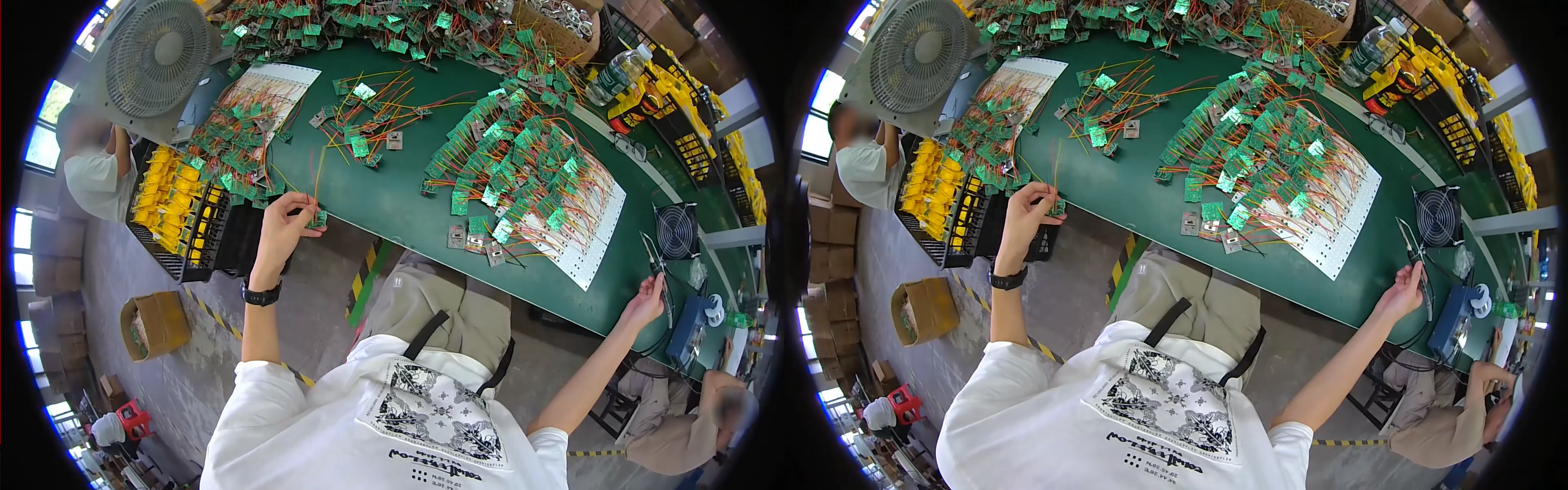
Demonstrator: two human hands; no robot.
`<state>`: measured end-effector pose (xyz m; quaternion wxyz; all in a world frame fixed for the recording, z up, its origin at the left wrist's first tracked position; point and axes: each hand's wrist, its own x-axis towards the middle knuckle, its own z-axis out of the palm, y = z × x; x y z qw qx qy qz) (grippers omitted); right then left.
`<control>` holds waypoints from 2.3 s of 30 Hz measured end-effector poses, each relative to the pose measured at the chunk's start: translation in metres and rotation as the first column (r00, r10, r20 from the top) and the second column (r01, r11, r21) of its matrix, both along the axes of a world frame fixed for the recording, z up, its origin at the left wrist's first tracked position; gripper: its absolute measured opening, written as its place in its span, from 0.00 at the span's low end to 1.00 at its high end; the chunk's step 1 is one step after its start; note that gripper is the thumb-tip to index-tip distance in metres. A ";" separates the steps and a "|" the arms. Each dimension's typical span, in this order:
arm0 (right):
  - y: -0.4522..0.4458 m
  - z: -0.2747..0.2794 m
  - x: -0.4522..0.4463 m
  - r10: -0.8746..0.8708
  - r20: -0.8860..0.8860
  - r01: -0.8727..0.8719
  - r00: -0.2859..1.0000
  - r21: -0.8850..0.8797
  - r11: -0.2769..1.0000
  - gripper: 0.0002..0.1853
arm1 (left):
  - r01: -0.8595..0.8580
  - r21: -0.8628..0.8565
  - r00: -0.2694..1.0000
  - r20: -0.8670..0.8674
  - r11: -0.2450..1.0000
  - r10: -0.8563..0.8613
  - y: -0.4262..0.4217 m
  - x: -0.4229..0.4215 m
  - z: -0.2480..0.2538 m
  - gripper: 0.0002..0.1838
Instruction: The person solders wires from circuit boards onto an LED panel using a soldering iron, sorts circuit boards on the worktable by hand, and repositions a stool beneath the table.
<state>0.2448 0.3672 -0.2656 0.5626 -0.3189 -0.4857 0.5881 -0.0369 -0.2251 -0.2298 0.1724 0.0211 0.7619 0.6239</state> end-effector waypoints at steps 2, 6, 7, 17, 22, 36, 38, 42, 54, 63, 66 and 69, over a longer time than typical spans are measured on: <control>0.000 0.000 0.000 0.004 0.006 -0.004 1.000 0.002 1.000 0.08 | -0.006 0.014 1.000 -0.018 1.000 0.006 0.004 0.003 0.002 0.07; -0.002 0.001 0.000 0.014 0.009 -0.014 1.000 0.005 1.000 0.07 | -0.040 0.071 0.995 -0.084 0.997 0.046 0.008 0.006 -0.006 0.08; -0.001 0.001 0.000 0.009 0.015 -0.009 1.000 0.006 1.000 0.08 | -0.037 0.071 0.996 -0.081 0.997 0.043 0.008 0.006 -0.006 0.08; 0.002 -0.002 0.000 -0.008 -0.001 0.008 1.000 0.005 1.000 0.08 | 0.053 0.187 0.963 -0.268 0.981 -0.001 0.077 0.017 0.013 0.08; 0.000 -0.001 -0.001 -0.014 0.013 0.014 1.000 0.013 1.000 0.09 | 0.306 0.252 0.936 -0.253 0.918 -0.242 0.139 0.014 0.033 0.09; -0.010 0.008 -0.008 -0.078 0.044 0.078 0.996 0.000 0.997 0.09 | 0.879 0.004 0.423 -0.472 0.478 -0.773 0.321 0.046 0.052 0.05; -0.010 0.009 -0.009 -0.064 0.036 0.064 0.997 0.008 0.998 0.08 | 0.873 -0.230 0.245 -0.557 0.431 -0.793 0.333 0.051 0.040 0.05; -0.013 0.012 -0.010 -0.085 0.047 0.084 0.995 0.023 0.996 0.09 | 0.719 -0.585 -0.032 -0.565 0.374 -0.824 0.347 0.058 0.018 0.04; -0.039 0.014 -0.005 -0.084 0.170 0.067 0.982 0.106 0.992 0.12 | 0.678 -0.486 0.070 -0.704 0.551 -0.707 0.358 0.060 -0.012 0.10; -0.059 0.007 0.014 0.225 0.149 -0.232 0.963 0.029 0.972 0.16 | 0.687 -0.451 0.087 -0.728 0.570 -0.680 0.361 0.058 -0.019 0.15; -0.057 0.005 0.012 0.368 0.167 -0.373 0.915 0.000 0.928 0.14 | 0.670 -0.454 0.069 -0.750 0.587 -0.658 0.361 0.059 -0.024 0.17; -0.058 0.007 0.012 0.404 0.186 -0.409 0.896 -0.014 0.912 0.14 | 0.662 -0.484 0.053 -0.731 0.572 -0.681 0.361 0.058 -0.023 0.18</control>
